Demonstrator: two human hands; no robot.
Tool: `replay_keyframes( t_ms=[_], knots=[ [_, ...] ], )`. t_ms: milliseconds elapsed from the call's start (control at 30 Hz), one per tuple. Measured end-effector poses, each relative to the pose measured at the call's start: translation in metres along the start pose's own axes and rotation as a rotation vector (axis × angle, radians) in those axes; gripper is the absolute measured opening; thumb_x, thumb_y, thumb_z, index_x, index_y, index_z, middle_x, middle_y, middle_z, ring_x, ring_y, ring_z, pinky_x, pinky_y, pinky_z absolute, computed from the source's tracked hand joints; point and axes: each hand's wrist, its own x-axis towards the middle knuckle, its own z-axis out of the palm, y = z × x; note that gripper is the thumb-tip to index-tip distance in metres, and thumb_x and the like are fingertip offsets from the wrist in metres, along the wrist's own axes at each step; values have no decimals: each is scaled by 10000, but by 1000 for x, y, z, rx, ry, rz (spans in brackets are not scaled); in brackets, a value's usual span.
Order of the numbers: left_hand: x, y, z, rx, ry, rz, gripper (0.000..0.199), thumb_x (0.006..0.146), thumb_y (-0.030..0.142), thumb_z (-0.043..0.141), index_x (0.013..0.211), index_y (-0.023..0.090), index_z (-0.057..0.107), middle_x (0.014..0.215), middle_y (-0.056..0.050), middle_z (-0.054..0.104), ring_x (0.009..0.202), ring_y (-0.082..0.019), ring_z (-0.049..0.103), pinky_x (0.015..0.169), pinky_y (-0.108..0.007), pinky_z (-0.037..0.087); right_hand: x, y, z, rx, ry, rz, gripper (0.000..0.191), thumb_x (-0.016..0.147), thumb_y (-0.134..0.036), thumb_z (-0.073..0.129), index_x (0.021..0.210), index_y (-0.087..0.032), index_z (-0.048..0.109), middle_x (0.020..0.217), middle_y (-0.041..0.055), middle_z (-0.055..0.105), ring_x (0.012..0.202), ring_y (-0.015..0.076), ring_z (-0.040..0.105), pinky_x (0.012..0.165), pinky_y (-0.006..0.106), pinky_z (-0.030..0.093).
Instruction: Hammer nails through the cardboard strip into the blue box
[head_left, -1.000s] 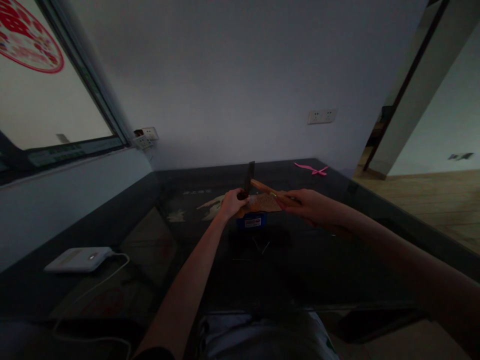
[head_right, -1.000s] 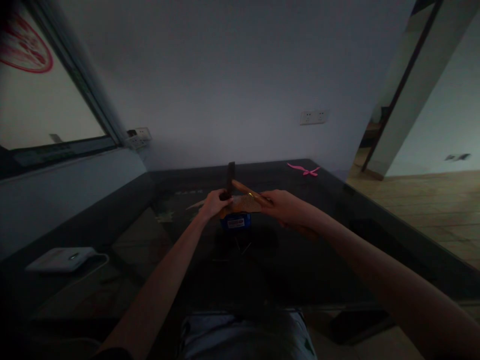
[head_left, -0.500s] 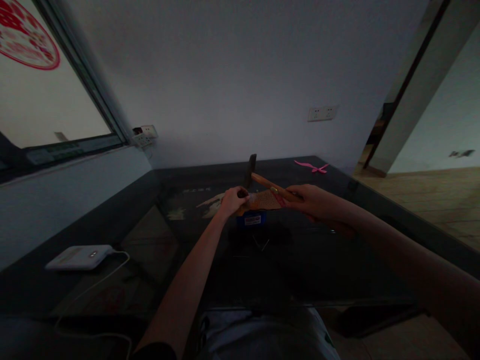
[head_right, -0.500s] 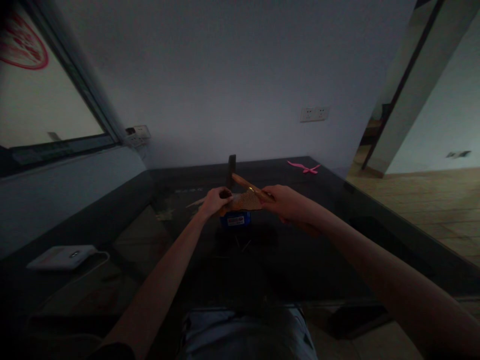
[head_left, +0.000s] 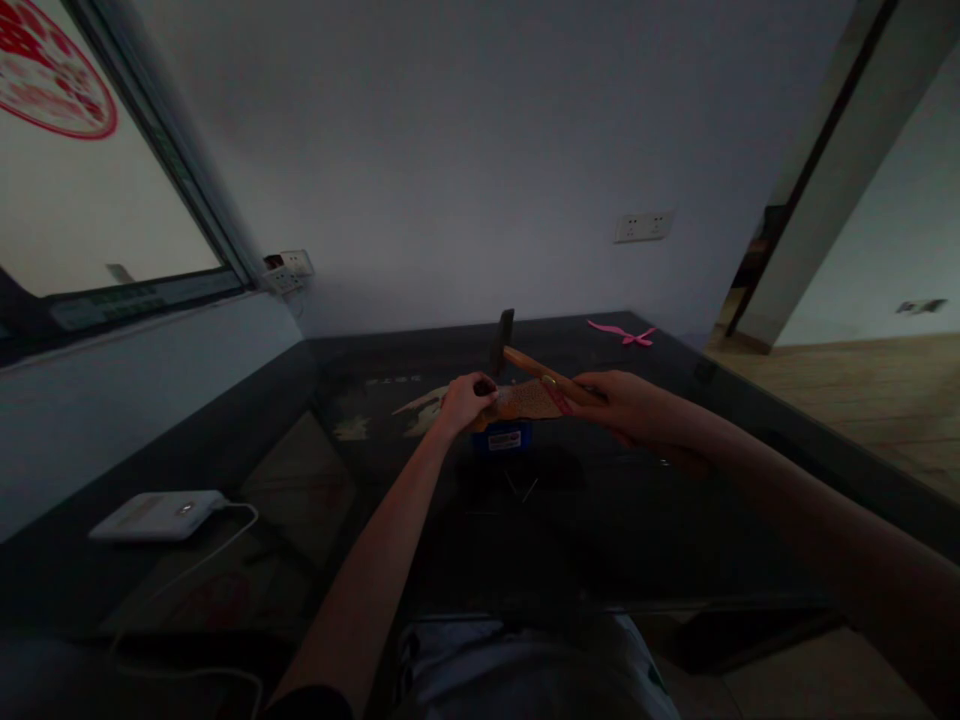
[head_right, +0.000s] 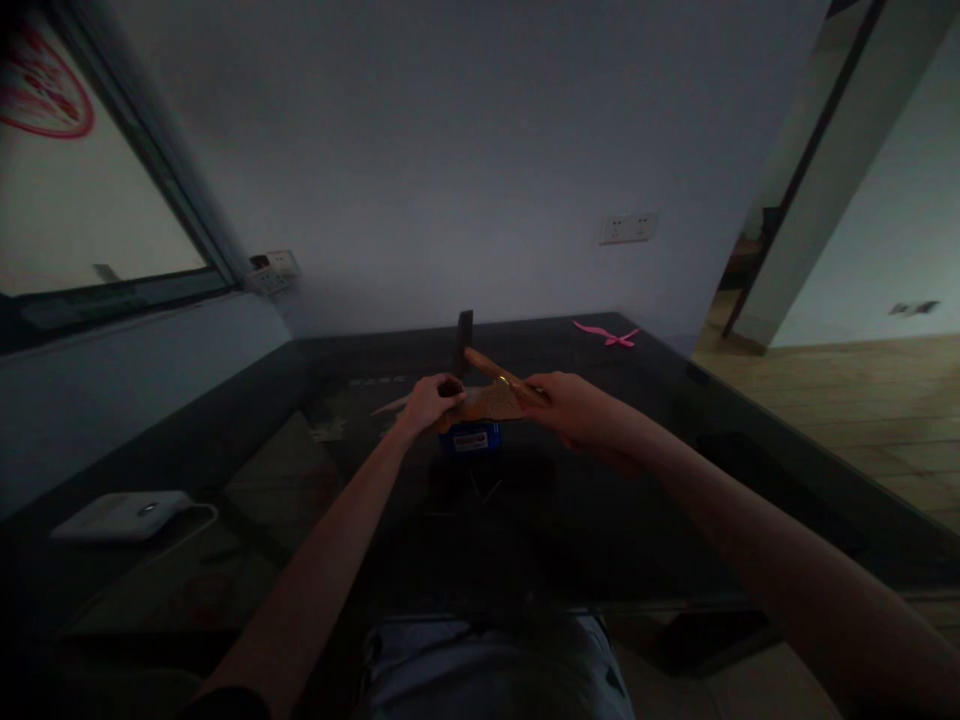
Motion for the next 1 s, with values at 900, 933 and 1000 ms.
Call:
replay_keyframes(
  t_ms=[900,933,1000],
  knots=[
    [-82,38,-61,-19,167,251,139,820,215,536,932,167,604,884,-37,643,798,-129,600,767,-269,479,-24,70,69,1085,288,51,418,716,-379,663,1042,-160,518,487,-90,436,276,29,330,275,169,234],
    [-92,39,-61,-15,42,244,137,823,230,537,923,170,608,882,-32,645,805,-132,599,773,-270,474,-25,71,68,1129,294,52,396,710,-371,671,1015,-168,523,500,-90,436,277,23,326,272,166,229],
    [-110,36,-59,-14,-272,183,148,822,262,543,920,177,615,874,-22,646,798,-132,596,757,-260,468,-25,72,68,1197,297,57,356,697,-352,688,965,-181,528,522,-90,429,282,14,316,270,162,223]
  ],
)
